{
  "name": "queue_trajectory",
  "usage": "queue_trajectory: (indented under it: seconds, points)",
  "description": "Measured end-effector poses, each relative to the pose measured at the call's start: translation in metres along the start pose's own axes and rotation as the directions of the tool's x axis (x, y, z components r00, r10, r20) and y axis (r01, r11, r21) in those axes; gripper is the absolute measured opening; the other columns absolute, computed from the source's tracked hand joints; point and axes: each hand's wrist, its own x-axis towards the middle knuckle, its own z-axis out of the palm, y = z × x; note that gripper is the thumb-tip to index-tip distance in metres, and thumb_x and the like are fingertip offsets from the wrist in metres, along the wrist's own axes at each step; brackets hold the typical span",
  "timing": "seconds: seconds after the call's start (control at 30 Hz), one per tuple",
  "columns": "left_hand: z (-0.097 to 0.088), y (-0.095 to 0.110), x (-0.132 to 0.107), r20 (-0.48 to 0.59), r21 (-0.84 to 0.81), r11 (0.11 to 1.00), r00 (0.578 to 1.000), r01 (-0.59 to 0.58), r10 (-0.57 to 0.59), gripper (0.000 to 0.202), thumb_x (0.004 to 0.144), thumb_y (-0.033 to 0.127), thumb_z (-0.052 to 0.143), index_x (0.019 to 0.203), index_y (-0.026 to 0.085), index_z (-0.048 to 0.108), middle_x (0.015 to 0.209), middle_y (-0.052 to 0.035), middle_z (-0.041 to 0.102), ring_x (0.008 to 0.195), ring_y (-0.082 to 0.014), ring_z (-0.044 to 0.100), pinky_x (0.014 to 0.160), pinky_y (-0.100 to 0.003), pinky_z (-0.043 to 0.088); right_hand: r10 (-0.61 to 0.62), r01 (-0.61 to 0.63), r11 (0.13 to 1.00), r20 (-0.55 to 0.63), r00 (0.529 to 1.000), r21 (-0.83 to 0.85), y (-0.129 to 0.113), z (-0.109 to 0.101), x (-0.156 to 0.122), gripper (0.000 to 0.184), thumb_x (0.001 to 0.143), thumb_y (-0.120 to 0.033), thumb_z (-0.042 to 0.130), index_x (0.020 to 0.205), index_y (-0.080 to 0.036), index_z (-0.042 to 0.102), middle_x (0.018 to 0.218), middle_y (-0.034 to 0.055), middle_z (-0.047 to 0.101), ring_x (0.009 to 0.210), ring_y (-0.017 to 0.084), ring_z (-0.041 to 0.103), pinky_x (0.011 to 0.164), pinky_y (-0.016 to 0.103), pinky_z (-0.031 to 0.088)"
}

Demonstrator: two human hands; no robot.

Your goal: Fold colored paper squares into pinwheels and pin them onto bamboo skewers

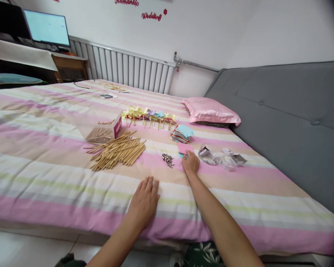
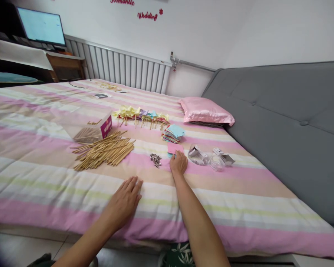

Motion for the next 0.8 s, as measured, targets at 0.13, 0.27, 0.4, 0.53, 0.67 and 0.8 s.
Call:
queue_trajectory:
  seconds: [0.13,0.27,0.4,0.53,0.67,0.8]
  points:
    - [-0.002,0.002,0.001,0.033,0.036,0.999,0.999,0.009,-0.01,0.042,0.091,0.021,0.038,0.13,0.009,0.048,0.136,-0.0188,0.049,0.127,-0.0286,0.043,0.103,-0.043,0.036,0.024,-0.024,1.0,0.023,0.999,0.004,0.0,-0.002,0.002,0.034,0.085,-0.022,0.045,0.114,-0.014,0.062,0.121,0.0117,0.062,0.113,0.022,0.053,0.099,0.035,0.03]
    - [-0.003,0.003,0.002,0.064,0.046,0.999,0.998,0.018,-0.021,0.043,0.091,0.021,0.038,0.131,0.009,0.047,0.137,-0.0185,0.048,0.128,-0.0295,0.042,0.103,-0.043,0.036,0.043,-0.043,0.999,0.022,0.999,0.009,0.001,-0.003,0.003,0.033,0.087,-0.026,0.043,0.112,-0.017,0.063,0.118,0.0103,0.064,0.107,0.021,0.056,0.094,0.032,0.034]
    - [-0.003,0.003,0.002,0.067,-0.003,0.999,0.997,0.038,-0.038,0.043,0.09,0.021,0.04,0.13,0.008,0.048,0.136,-0.0198,0.047,0.128,-0.0299,0.042,0.104,-0.043,0.035,0.051,-0.051,0.999,0.014,0.999,0.015,0.001,-0.002,0.003,0.032,0.086,-0.027,0.045,0.11,-0.018,0.064,0.116,0.009,0.065,0.104,0.02,0.056,0.092,0.03,0.034]
    - [-0.005,0.004,0.003,0.079,-0.021,0.999,0.996,0.037,-0.035,0.043,0.09,0.02,0.039,0.131,0.008,0.048,0.137,-0.0211,0.046,0.129,-0.0309,0.041,0.104,-0.045,0.035,0.046,-0.046,0.999,0.005,0.999,0.025,0.002,-0.002,0.003,0.033,0.087,-0.029,0.045,0.111,-0.018,0.064,0.117,0.0083,0.065,0.105,0.02,0.056,0.092,0.03,0.034]
    - [-0.008,0.004,0.003,0.113,-0.019,0.999,0.993,0.042,-0.039,0.044,0.091,0.02,0.039,0.133,0.007,0.047,0.138,-0.0221,0.044,0.13,-0.0316,0.04,0.104,-0.045,0.035,0.048,-0.048,0.998,0.001,0.999,0.033,0.002,-0.002,0.003,0.033,0.087,-0.03,0.044,0.11,-0.018,0.064,0.116,0.0084,0.065,0.105,0.021,0.056,0.092,0.03,0.034]
    - [-0.012,0.005,0.004,0.153,-0.019,0.999,0.987,0.048,-0.045,0.045,0.091,0.02,0.038,0.134,0.007,0.046,0.139,-0.022,0.042,0.131,-0.0318,0.038,0.106,-0.045,0.034,0.049,-0.049,0.998,-0.001,0.999,0.042,0.002,-0.002,0.003,0.033,0.087,-0.029,0.045,0.11,-0.017,0.064,0.116,0.0083,0.065,0.105,0.02,0.056,0.091,0.03,0.035]
